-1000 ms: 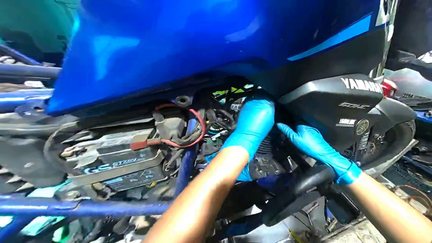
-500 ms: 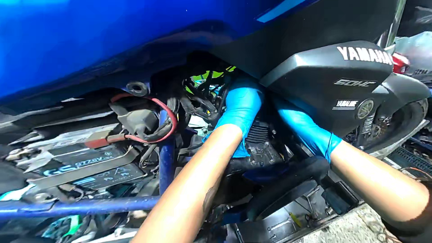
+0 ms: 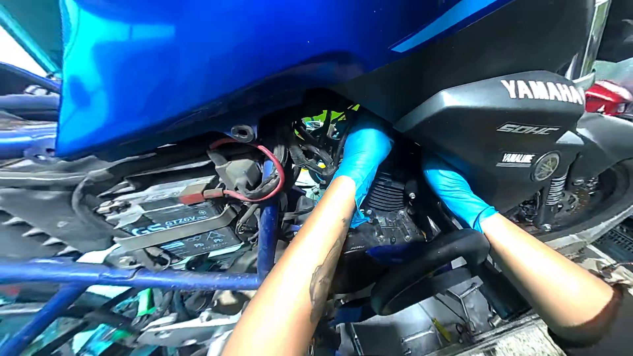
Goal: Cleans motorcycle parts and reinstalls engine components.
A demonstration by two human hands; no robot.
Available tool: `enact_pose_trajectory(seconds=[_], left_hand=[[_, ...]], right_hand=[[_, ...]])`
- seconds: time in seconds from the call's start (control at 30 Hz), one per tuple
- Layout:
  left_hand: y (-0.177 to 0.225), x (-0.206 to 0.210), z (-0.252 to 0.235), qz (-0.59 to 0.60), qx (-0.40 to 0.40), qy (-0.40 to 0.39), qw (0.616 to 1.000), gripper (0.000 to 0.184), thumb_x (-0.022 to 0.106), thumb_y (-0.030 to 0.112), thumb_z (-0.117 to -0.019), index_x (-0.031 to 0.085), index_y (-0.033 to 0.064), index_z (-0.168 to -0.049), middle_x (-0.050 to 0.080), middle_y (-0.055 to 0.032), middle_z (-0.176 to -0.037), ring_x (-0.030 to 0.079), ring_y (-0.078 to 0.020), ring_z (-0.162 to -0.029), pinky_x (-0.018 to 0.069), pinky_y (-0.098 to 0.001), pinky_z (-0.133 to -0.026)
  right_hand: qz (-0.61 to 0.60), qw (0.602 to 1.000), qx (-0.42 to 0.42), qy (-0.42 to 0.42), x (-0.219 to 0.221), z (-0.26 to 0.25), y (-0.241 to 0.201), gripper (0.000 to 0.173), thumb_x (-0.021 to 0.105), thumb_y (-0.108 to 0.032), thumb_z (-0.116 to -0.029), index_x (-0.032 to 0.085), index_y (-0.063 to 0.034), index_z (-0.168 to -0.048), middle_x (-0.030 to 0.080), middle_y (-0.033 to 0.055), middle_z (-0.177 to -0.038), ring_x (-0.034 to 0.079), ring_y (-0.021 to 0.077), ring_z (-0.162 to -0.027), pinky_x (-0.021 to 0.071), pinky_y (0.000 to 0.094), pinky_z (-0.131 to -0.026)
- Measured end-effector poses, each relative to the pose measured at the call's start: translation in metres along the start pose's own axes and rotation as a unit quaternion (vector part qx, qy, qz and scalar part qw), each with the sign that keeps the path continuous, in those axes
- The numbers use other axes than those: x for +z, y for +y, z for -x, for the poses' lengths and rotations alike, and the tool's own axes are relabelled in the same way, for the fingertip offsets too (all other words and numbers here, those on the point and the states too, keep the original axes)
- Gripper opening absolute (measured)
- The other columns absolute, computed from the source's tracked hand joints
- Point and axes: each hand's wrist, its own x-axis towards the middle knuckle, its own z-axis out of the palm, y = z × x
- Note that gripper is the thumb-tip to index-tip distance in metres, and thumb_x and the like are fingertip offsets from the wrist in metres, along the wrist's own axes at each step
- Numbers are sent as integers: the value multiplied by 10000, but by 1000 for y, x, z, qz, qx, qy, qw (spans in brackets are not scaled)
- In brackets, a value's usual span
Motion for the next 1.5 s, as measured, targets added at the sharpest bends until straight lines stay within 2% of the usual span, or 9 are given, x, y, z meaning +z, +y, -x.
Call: enact_pose_trajectory(seconds=[0.2,0.5,0.63,0.73,0.83,0.97,1.07,1.2,1.5], left_hand=[[-26,9,9,49,59,42,996,201,560,59,-969,676,-88,-892,694,-267,-953,688,-409,-983,524,-576,-848],[-57,43,13,97,153,205,962,284,540,78,-1012,662,-86,-1210,677,-261,-1204,631,-355,-1212,454,-475,-1087],[-60,29,25,110,139,120,977,379,522,115,-1007,567,-125,-1297,611,-310,-1273,575,-395,-1267,427,-502,-1096],[-59,6,29,106,132,-12,986,696,765,346,-897,524,-104,-1370,559,-322,-1342,503,-431,-1329,382,-558,-1132],[-52,13,36,-19,160,31,986,902,888,509,-734,558,-69,-1341,602,-310,-1272,560,-466,-1244,446,-586,-1063],[-65,36,32,2,218,139,966,605,890,276,-763,637,-21,-1225,652,-261,-1146,629,-424,-1112,502,-553,-998],[-65,39,17,-17,229,149,962,469,858,307,-762,710,8,-1091,699,-205,-1024,679,-348,-1009,538,-492,-925],[-63,29,11,1,208,15,978,387,739,227,-884,689,-4,-1191,675,-221,-1205,630,-368,-1178,480,-520,-1024],[-56,9,21,40,190,-53,979,758,814,419,-829,553,-15,-1392,566,-285,-1348,507,-441,-1304,345,-597,-1115]], right_hand=[[15,996,-70,61,7,8,6,312,430,-89,-1073,652,83,-1208,677,288,-1187,658,418,-1144,505,558,-932],[-97,994,-29,-44,-9,8,4,367,489,-223,-1057,652,73,-1200,674,307,-1164,647,456,-1138,479,646,-933],[-163,976,2,-142,-20,11,14,452,496,-350,-1069,630,54,-1223,676,276,-1110,652,404,-1092,471,628,-907],[-157,978,10,-140,-21,15,13,466,501,-355,-1072,642,73,-1189,681,292,-1046,660,432,-1030,469,651,-866],[-61,995,19,-75,-8,18,6,443,475,-270,-1090,650,136,-1128,670,373,-998,661,549,-983,479,703,-813],[11,996,-79,30,10,19,10,311,477,-96,-1066,669,148,-1058,675,370,-919,681,564,-877,530,667,-716],[-9,992,-122,35,5,21,16,320,495,-100,-1035,697,146,-1000,689,345,-858,705,532,-804,552,647,-662],[-181,954,5,-239,-37,16,30,547,549,-379,-1020,625,110,-1253,669,295,-1185,642,382,-1146,470,579,-1017],[-325,908,-216,-153,-11,42,89,887,664,-355,-970,246,247,-1470,365,405,-1515,394,276,-1464,300,359,-1215]])
